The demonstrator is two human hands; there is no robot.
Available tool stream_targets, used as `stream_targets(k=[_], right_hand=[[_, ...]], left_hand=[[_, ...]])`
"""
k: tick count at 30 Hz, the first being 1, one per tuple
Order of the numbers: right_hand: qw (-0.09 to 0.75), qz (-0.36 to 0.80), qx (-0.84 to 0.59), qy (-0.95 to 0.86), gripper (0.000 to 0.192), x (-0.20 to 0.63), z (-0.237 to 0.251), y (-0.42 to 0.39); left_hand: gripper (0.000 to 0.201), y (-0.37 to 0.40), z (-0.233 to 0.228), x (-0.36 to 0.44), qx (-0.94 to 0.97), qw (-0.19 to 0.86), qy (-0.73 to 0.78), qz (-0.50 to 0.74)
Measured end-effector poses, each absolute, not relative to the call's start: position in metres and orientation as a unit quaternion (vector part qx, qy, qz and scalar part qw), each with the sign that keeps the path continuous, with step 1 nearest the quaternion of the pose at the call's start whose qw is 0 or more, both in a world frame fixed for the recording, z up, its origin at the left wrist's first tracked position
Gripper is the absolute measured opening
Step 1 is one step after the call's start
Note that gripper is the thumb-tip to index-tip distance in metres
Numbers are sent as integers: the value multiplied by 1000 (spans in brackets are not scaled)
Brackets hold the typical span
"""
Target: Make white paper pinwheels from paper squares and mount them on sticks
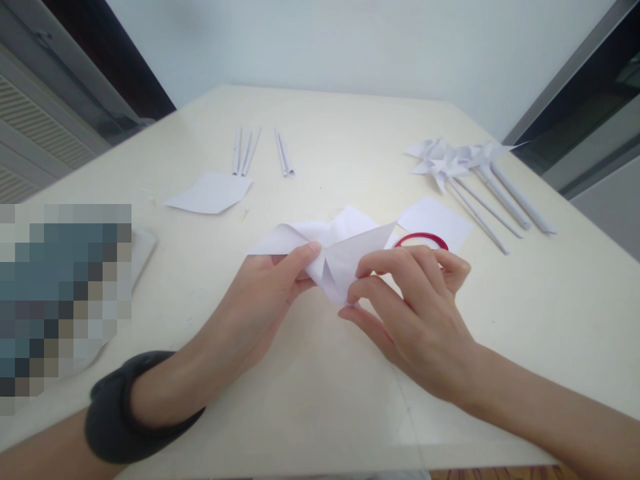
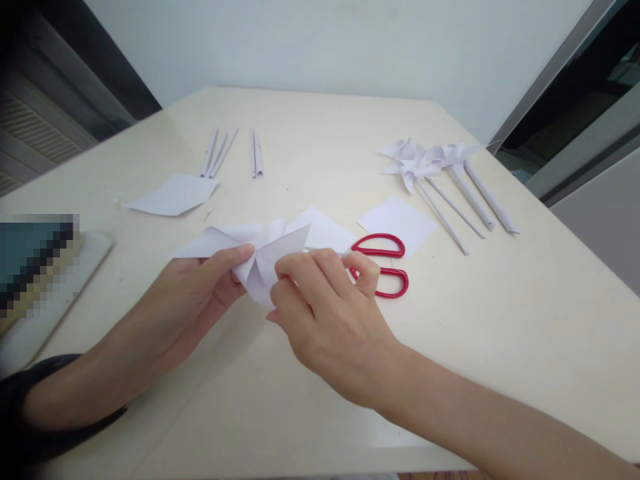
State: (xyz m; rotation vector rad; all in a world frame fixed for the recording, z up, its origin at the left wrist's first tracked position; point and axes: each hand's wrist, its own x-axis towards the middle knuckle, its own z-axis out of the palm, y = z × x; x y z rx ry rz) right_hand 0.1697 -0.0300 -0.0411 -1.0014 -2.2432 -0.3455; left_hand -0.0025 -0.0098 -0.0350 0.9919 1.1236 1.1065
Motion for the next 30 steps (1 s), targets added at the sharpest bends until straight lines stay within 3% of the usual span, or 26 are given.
stream_targets(k=[17, 24, 30], right_hand=[[323, -113, -391, -854, 9, 170, -42, -29], [342, -20, -390, -854, 11, 171, -33, -31], [335, -9, -382, -861, 11, 177, -26, -28]], left_hand=[[19, -9, -38, -2, 440, 596, 478, 472], [23, -9, -47, -11, 516, 445, 595, 427], [16, -11, -28, -4, 638, 329, 588, 373]])
